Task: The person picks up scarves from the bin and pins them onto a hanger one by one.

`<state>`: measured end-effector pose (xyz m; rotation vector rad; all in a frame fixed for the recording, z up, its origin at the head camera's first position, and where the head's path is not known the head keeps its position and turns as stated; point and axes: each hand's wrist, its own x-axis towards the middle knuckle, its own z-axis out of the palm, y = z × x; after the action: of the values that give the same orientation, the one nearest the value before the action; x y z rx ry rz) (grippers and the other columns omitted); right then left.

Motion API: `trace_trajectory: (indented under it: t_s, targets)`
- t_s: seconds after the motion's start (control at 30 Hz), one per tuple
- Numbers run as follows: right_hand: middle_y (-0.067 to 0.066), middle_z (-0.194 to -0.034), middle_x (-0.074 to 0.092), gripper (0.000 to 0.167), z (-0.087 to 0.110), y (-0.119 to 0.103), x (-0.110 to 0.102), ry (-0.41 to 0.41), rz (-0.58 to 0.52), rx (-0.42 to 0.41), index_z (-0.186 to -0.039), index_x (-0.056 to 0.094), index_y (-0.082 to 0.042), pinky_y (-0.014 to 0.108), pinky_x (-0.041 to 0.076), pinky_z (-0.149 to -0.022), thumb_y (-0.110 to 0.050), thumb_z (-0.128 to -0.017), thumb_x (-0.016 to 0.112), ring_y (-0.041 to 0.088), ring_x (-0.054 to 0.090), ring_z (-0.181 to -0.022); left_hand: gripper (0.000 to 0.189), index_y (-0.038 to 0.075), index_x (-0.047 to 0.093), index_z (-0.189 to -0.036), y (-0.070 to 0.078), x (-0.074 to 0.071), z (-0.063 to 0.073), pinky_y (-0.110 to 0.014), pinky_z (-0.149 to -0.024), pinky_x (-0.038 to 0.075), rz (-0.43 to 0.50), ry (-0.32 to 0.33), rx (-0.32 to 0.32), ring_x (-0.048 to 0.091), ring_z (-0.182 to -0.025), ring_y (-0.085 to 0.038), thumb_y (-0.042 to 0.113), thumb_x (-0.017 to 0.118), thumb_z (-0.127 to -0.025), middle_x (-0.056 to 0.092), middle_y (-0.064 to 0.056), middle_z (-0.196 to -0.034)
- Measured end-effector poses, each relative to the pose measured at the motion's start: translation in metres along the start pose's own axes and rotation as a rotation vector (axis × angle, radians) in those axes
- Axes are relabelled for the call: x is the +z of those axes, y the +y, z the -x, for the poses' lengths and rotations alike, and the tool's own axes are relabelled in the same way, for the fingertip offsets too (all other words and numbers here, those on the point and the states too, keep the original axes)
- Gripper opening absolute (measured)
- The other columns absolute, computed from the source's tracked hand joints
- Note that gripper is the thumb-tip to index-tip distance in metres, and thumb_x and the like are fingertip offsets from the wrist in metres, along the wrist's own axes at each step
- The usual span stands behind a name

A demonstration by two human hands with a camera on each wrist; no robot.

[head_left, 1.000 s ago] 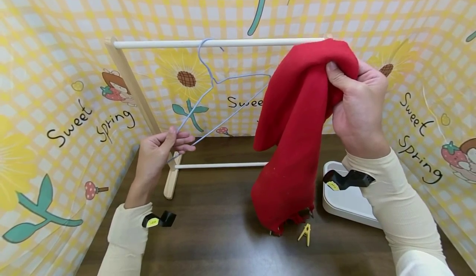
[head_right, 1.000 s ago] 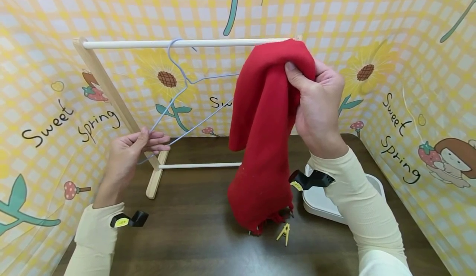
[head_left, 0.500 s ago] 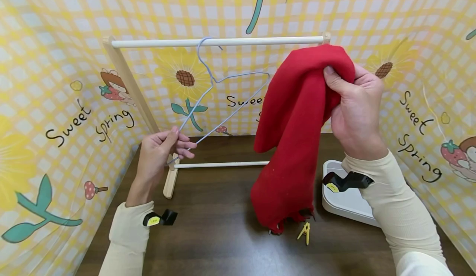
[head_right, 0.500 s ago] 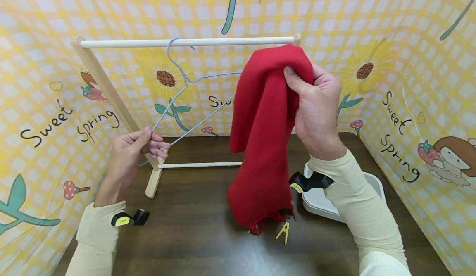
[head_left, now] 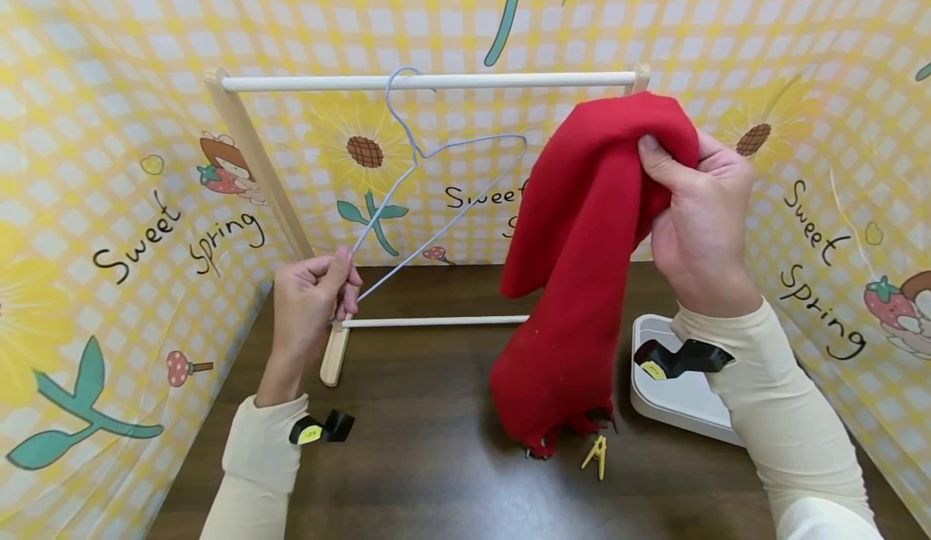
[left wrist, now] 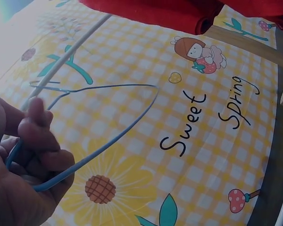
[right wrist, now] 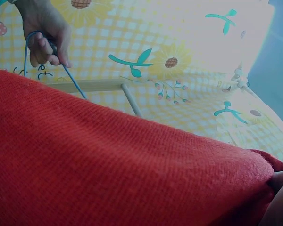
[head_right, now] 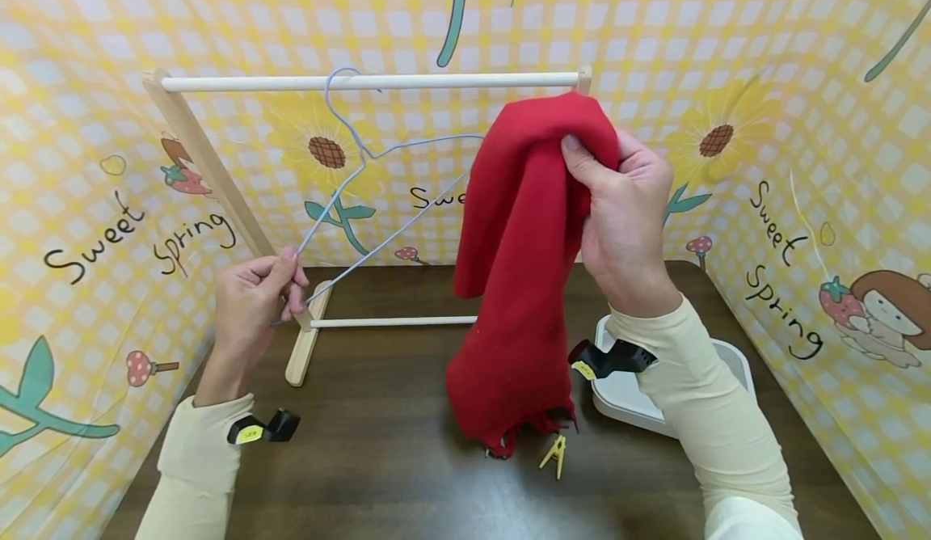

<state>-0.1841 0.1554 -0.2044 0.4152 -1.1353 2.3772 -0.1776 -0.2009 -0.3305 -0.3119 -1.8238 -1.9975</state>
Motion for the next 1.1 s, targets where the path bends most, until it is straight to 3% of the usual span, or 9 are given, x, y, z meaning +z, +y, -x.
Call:
trace_trajectory:
  t_s: [0.27, 0.4, 0.5, 0.67, 0.8, 1.1]
  targets:
    - [0.019, -0.093, 0.072, 0.027, 0.0, 0.001, -0.001, 0.003, 0.0, -0.009, -0.104, 0.072, 0.014, 0.031, 0.062, -0.075, 0.008, -0.079, 0.081, 0.027, 0.071, -0.083, 0.047, -0.012, 0.058, -0.063, 0.002, 0.002, 0.004, -0.026, -0.033, 0.022, 0.021, 0.021, 0.067, 0.037, -0.033, -0.013, 0.016, 0.065, -0.1, 0.045, -0.006, -0.039]
    - [0.018, -0.092, 0.072, 0.026, -0.001, 0.001, 0.0, 0.002, 0.002, -0.011, -0.103, 0.072, 0.014, 0.031, 0.062, -0.074, 0.008, -0.078, 0.081, 0.026, 0.071, -0.082, 0.049, -0.017, 0.055, -0.063, 0.004, 0.003, 0.004, -0.026, -0.033, 0.016, 0.026, 0.044, 0.089, 0.034, -0.033, -0.009, 0.014, 0.066, -0.1, 0.043, -0.004, -0.039]
    - [0.018, -0.092, 0.072, 0.026, 0.0, 0.001, 0.001, -0.003, 0.007, -0.009, -0.102, 0.073, 0.014, 0.03, 0.062, -0.074, 0.007, -0.079, 0.081, 0.026, 0.071, -0.082, 0.05, -0.023, 0.051, -0.065, 0.006, 0.004, 0.005, -0.024, -0.033, 0.017, 0.019, 0.079, 0.107, 0.033, -0.033, -0.007, 0.011, 0.066, -0.099, 0.043, -0.001, -0.039]
    - [0.018, -0.093, 0.072, 0.026, 0.001, 0.001, 0.002, -0.006, -0.002, -0.003, -0.103, 0.073, 0.014, 0.031, 0.062, -0.075, 0.008, -0.079, 0.081, 0.026, 0.072, -0.082, 0.047, -0.017, 0.055, -0.06, 0.007, 0.003, 0.008, -0.022, -0.035, 0.018, -0.013, 0.135, 0.125, 0.033, -0.035, -0.003, 0.009, 0.067, -0.097, 0.044, 0.001, -0.041]
    - [0.018, -0.092, 0.072, 0.025, 0.001, 0.0, 0.002, -0.008, -0.016, -0.002, -0.101, 0.073, 0.014, 0.031, 0.062, -0.075, 0.01, -0.078, 0.08, 0.025, 0.072, -0.082, 0.047, -0.012, 0.056, -0.058, 0.008, 0.002, 0.011, -0.024, -0.036, 0.016, -0.014, 0.147, 0.129, 0.031, -0.036, -0.004, 0.01, 0.068, -0.097, 0.043, 0.001, -0.041]
    - [0.015, -0.088, 0.072, 0.018, 0.004, 0.003, -0.001, 0.017, 0.016, 0.021, -0.099, 0.074, 0.012, 0.029, 0.061, -0.071, 0.012, -0.08, 0.078, 0.022, 0.072, -0.078, 0.05, -0.016, 0.054, -0.059, 0.005, 0.005, 0.017, -0.019, -0.038, 0.021, -0.04, 0.157, 0.095, 0.034, -0.037, -0.002, 0.011, 0.068, -0.097, 0.046, -0.001, -0.041]
